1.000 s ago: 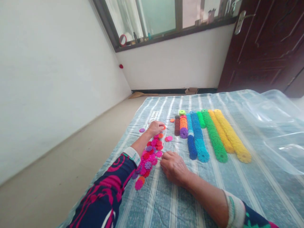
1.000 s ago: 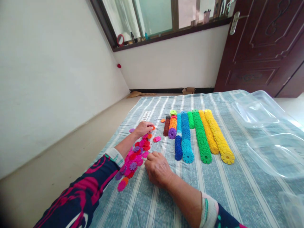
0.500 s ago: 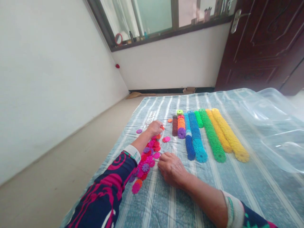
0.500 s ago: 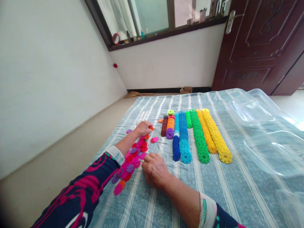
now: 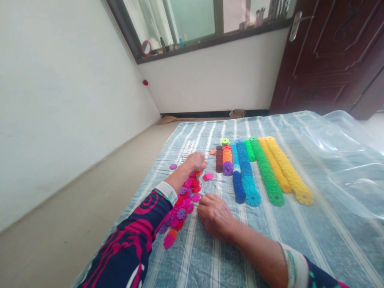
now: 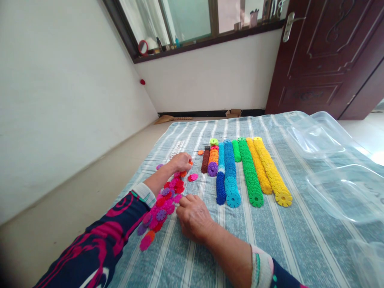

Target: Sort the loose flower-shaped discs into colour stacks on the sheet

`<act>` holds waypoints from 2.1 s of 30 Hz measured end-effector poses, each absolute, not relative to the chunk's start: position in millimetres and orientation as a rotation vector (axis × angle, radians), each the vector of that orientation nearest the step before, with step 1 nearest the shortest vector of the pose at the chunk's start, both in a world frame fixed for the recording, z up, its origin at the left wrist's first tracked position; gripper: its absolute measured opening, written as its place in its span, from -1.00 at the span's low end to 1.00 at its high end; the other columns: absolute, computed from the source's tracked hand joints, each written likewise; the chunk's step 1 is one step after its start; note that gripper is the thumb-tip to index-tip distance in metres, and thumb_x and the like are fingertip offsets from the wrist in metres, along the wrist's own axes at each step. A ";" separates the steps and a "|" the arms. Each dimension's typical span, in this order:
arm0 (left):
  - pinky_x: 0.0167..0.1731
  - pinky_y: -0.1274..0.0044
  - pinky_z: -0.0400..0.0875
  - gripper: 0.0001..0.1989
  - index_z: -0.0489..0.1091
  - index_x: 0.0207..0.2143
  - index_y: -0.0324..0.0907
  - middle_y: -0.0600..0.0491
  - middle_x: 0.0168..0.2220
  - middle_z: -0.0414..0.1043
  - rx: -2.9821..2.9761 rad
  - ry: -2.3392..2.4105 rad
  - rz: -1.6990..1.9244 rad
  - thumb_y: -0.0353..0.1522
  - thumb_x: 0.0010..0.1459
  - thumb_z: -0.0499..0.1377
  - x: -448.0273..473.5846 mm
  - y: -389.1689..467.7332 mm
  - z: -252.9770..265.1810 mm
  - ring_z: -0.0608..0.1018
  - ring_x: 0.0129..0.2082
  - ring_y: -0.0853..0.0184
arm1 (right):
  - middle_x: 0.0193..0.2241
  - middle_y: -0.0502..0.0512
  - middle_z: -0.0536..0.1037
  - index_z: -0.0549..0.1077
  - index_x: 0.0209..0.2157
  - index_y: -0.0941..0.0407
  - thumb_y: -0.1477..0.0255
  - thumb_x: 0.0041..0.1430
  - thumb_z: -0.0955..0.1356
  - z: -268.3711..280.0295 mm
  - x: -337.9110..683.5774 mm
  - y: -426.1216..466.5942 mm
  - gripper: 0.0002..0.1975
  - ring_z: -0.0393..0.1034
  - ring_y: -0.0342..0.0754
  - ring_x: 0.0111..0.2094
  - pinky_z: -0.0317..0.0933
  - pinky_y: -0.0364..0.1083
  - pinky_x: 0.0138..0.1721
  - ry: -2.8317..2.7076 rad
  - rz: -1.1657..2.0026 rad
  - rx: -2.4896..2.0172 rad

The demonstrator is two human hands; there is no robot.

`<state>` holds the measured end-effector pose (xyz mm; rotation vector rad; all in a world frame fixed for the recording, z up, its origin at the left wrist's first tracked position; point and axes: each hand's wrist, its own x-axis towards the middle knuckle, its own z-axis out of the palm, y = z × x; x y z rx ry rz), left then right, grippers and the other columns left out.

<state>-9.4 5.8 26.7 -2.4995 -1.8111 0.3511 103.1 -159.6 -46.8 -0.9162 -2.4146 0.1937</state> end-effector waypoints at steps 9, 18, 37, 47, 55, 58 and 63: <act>-0.26 0.53 0.38 -0.68 0.59 -0.23 -0.23 -0.11 -0.19 0.57 -2.520 -1.690 0.172 -0.32 0.05 0.12 -1.0 26.4 27.4 0.56 -0.19 0.21 | -0.42 0.05 0.45 0.38 -0.51 0.13 0.54 0.13 0.37 -45.5 102.5 -159.4 -0.85 0.21 -0.06 -0.36 -0.03 -0.06 -0.38 -2.423 0.197 -0.915; -0.26 0.52 0.38 -0.66 0.59 -0.20 -0.28 -0.16 -0.16 0.55 -2.562 -1.659 0.067 -0.34 0.07 0.10 20.7 57.1 24.6 0.57 -0.19 0.20 | -0.43 0.05 0.44 0.35 -0.52 0.12 0.54 0.10 0.38 -45.9 101.5 -158.8 -0.83 0.23 -0.06 -0.36 0.00 -0.06 -0.38 -2.405 0.207 -0.901; -0.37 0.59 0.28 -0.74 0.58 -0.36 -0.22 0.03 -0.42 0.55 -2.708 -1.678 -0.043 -0.44 -0.09 0.12 12.6 77.4 3.8 0.50 -0.36 0.32 | -0.43 0.03 0.43 0.36 -0.51 0.12 0.52 0.12 0.39 -50.1 100.8 -158.4 -0.83 0.25 -0.06 -0.37 0.03 -0.06 -0.39 -2.394 0.173 -0.896; -0.41 0.59 0.25 -0.69 0.61 -0.34 -0.25 0.05 -0.48 0.52 -2.755 -1.710 -0.081 -0.47 -0.15 0.13 17.1 76.2 8.9 0.46 -0.43 0.34 | -0.43 0.03 0.45 0.37 -0.51 0.12 0.53 0.07 0.40 -45.3 101.9 -158.3 -0.86 0.25 -0.06 -0.36 0.01 -0.06 -0.38 -2.425 0.181 -0.915; -0.39 0.61 0.27 -0.67 0.61 -0.33 -0.27 0.07 -0.49 0.51 -2.792 -1.714 -0.144 -0.47 -0.17 0.13 14.3 77.2 6.1 0.46 -0.42 0.36 | -0.43 0.04 0.45 0.37 -0.52 0.12 0.53 0.10 0.38 -45.4 101.7 -158.8 -0.85 0.23 -0.06 -0.37 -0.01 -0.07 -0.39 -2.410 0.173 -0.908; -0.39 0.60 0.29 -0.67 0.60 -0.34 -0.27 0.08 -0.50 0.50 -2.811 -1.749 -0.157 -0.48 -0.19 0.13 11.5 76.2 5.1 0.46 -0.43 0.35 | -0.43 0.04 0.45 0.38 -0.51 0.13 0.54 0.09 0.39 -46.9 101.7 -158.5 -0.86 0.23 -0.06 -0.37 -0.02 -0.07 -0.38 -2.415 0.178 -0.910; -0.33 0.61 0.34 -0.52 0.56 -0.14 -0.26 0.06 -0.36 0.55 -2.736 -1.852 -0.194 -0.47 -0.20 0.17 -5.7 69.2 12.5 0.51 -0.36 0.33 | -0.42 0.04 0.45 0.39 -0.50 0.13 0.54 0.12 0.37 -49.6 101.9 -159.1 -0.86 0.23 -0.06 -0.35 -0.01 -0.06 -0.36 -2.425 0.199 -0.917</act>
